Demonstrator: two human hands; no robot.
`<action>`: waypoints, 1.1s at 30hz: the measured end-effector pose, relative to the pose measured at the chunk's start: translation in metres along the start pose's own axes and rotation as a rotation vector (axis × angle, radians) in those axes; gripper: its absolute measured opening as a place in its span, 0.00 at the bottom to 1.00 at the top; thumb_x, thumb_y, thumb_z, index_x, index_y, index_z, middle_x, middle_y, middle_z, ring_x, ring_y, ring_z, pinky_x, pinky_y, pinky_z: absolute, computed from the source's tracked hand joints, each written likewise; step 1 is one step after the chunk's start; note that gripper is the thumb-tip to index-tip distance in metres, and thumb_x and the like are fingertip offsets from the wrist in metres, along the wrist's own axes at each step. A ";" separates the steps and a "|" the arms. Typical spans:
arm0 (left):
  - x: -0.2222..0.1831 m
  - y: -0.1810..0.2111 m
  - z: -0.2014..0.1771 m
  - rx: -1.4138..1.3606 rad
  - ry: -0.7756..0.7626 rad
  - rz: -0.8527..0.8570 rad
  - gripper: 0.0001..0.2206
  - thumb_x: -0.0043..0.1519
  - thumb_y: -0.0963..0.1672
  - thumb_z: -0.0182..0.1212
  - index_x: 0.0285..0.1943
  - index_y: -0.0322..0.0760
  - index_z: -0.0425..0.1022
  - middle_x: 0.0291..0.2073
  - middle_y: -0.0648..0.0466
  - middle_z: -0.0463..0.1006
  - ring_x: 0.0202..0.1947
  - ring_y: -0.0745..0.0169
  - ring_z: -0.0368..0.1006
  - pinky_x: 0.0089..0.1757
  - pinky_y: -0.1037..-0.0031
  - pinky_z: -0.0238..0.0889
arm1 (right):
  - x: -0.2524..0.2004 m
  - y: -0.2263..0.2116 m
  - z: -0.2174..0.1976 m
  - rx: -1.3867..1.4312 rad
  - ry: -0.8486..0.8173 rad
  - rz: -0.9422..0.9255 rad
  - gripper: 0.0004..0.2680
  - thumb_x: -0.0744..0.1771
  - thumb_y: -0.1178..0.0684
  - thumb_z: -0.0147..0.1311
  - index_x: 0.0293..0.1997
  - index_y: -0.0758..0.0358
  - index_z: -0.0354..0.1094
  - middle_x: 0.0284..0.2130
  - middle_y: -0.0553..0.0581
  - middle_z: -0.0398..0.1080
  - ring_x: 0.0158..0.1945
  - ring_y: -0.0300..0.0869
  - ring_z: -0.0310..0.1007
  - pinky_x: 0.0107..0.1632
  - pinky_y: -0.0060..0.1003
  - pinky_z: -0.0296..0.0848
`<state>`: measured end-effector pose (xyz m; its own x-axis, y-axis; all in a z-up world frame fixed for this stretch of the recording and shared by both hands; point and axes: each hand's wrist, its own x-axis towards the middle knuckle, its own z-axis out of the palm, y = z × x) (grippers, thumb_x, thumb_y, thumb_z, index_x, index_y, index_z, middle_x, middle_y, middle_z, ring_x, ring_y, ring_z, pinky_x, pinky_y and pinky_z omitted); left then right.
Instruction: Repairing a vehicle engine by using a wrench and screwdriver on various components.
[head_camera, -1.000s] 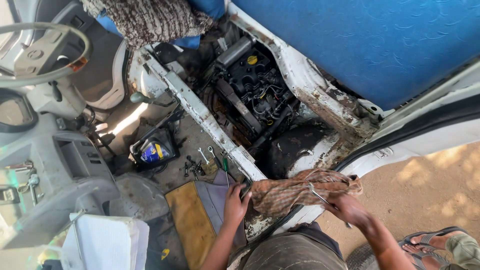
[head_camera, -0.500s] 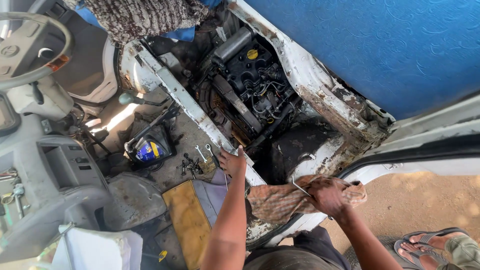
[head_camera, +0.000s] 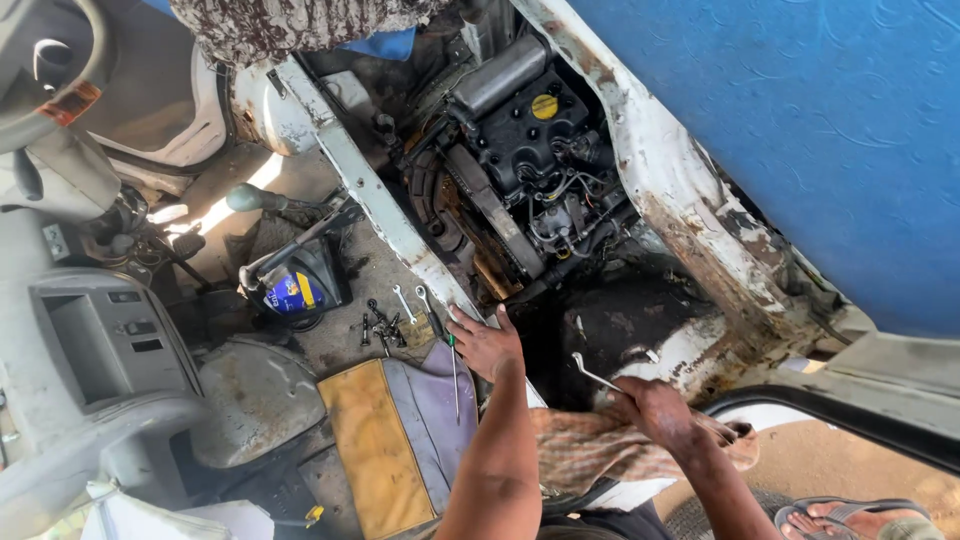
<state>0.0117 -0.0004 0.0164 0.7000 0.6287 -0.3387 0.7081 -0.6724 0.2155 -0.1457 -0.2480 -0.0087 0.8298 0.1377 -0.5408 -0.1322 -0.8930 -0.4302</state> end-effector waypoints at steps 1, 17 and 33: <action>0.002 0.001 0.001 0.000 0.001 -0.001 0.44 0.62 0.62 0.55 0.81 0.43 0.41 0.74 0.44 0.52 0.62 0.41 0.64 0.54 0.55 0.66 | 0.011 0.000 -0.005 0.000 -0.001 -0.001 0.10 0.70 0.41 0.53 0.47 0.52 0.74 0.37 0.53 0.79 0.43 0.49 0.80 0.48 0.44 0.78; 0.014 -0.010 0.009 -0.123 0.032 -0.012 0.44 0.58 0.60 0.61 0.80 0.46 0.45 0.74 0.45 0.54 0.59 0.40 0.65 0.55 0.52 0.62 | -0.014 0.005 0.012 -0.156 0.249 -0.109 0.08 0.62 0.51 0.62 0.42 0.55 0.76 0.34 0.51 0.76 0.40 0.45 0.78 0.47 0.46 0.75; 0.015 -0.021 0.015 -0.144 -0.045 0.048 0.46 0.59 0.63 0.57 0.81 0.44 0.41 0.76 0.43 0.51 0.64 0.37 0.61 0.57 0.49 0.61 | 0.060 -0.038 0.001 -0.196 0.537 -0.181 0.06 0.59 0.50 0.65 0.36 0.47 0.79 0.30 0.44 0.70 0.39 0.44 0.70 0.45 0.47 0.66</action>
<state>0.0061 0.0174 -0.0075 0.7306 0.5770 -0.3651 0.6824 -0.6361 0.3602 -0.0910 -0.2053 -0.0251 0.9944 0.1048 -0.0088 0.0968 -0.9448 -0.3129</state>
